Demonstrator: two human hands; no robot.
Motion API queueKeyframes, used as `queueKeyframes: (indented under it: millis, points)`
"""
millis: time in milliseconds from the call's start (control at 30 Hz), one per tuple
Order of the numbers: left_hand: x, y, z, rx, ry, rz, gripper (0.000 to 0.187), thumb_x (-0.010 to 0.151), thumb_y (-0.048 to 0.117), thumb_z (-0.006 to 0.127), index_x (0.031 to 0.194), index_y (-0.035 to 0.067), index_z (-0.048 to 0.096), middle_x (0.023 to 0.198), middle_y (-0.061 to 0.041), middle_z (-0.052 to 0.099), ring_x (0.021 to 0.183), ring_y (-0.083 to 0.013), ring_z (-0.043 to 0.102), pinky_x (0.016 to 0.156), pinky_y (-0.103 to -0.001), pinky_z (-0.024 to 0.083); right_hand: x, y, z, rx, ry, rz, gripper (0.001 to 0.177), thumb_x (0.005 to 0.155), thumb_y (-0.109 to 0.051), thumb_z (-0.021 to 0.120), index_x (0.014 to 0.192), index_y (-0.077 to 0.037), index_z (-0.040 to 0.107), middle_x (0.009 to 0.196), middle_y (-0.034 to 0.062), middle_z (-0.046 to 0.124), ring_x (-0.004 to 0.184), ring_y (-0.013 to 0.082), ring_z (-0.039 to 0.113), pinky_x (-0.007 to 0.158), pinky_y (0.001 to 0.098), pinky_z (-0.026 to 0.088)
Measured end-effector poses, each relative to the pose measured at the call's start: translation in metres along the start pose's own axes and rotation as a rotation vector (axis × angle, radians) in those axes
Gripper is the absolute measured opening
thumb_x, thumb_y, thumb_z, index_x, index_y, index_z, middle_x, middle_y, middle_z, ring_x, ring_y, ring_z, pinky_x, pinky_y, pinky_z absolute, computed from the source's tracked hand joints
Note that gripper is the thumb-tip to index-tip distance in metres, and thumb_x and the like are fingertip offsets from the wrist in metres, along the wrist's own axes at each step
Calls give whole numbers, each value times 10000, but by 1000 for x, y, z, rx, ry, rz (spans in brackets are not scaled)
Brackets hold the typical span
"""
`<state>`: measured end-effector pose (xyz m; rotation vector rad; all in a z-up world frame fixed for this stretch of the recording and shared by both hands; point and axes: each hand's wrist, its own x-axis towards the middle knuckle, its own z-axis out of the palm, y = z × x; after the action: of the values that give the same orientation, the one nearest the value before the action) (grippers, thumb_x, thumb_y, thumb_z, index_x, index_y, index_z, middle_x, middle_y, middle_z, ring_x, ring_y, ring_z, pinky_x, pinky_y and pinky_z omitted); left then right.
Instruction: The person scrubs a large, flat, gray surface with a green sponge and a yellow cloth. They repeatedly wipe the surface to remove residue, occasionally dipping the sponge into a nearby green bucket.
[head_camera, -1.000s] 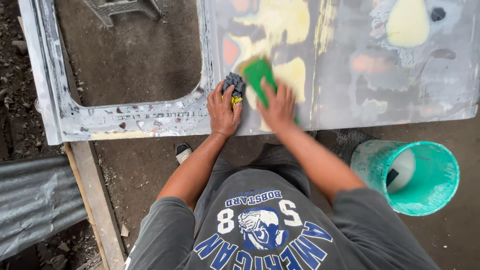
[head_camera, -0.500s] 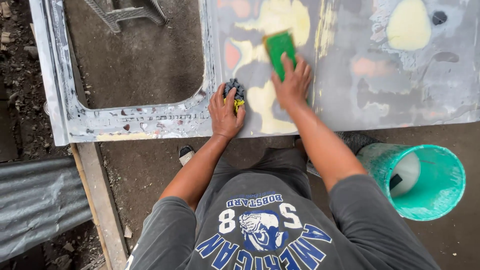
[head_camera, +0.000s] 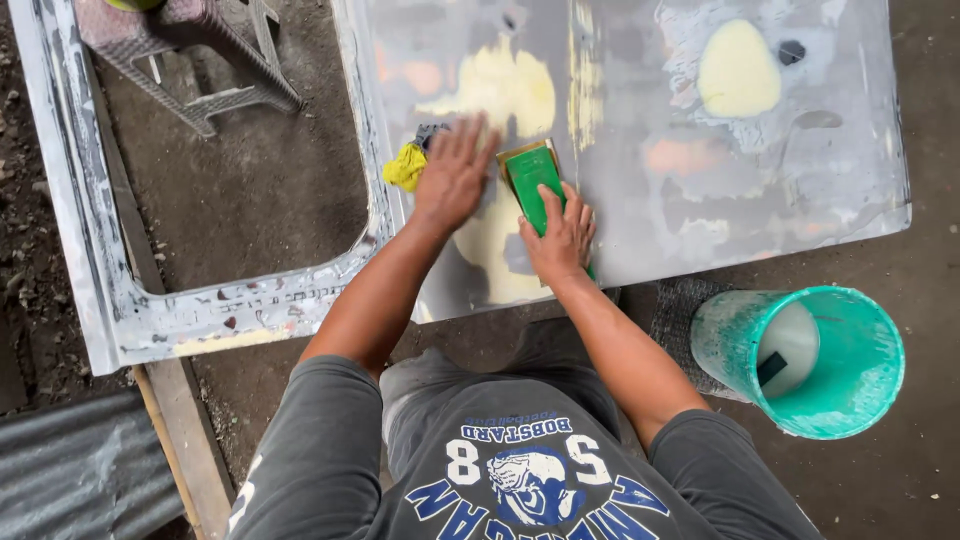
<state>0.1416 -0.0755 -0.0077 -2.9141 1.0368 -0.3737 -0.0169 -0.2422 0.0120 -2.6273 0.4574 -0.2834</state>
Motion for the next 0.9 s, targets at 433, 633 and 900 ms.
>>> queueKeyframes:
  millis: [433, 633, 900]
  points:
    - [52, 32, -19, -444, -395, -86, 940, 935, 652, 467, 1646, 125, 151, 1710, -175, 13, 1580, -366, -15, 1269, -498, 17, 6, 29, -8, 8, 49, 141, 640, 860, -348, 776, 1427, -205, 515, 1487, 133, 435, 1307, 391, 418, 1045, 566, 341]
    - [18, 43, -26, -411, -394, 59, 982, 925, 665, 485, 1626, 46, 185, 1701, -199, 72, 1575, -381, 27, 1264, -508, 42, 4, 25, -11, 17, 26, 157, 640, 865, -343, 771, 1433, -205, 509, 1493, 132, 436, 1321, 389, 419, 1065, 559, 338]
    - [-37, 57, -40, -504, -362, 244, 1006, 924, 734, 389, 1616, 25, 212, 1692, -221, 113, 1574, -377, 75, 1263, -497, 47, 4, 27, -11, 9, 34, 134, 638, 884, -344, 767, 1445, -203, 497, 1492, 133, 432, 1318, 389, 417, 1068, 555, 338]
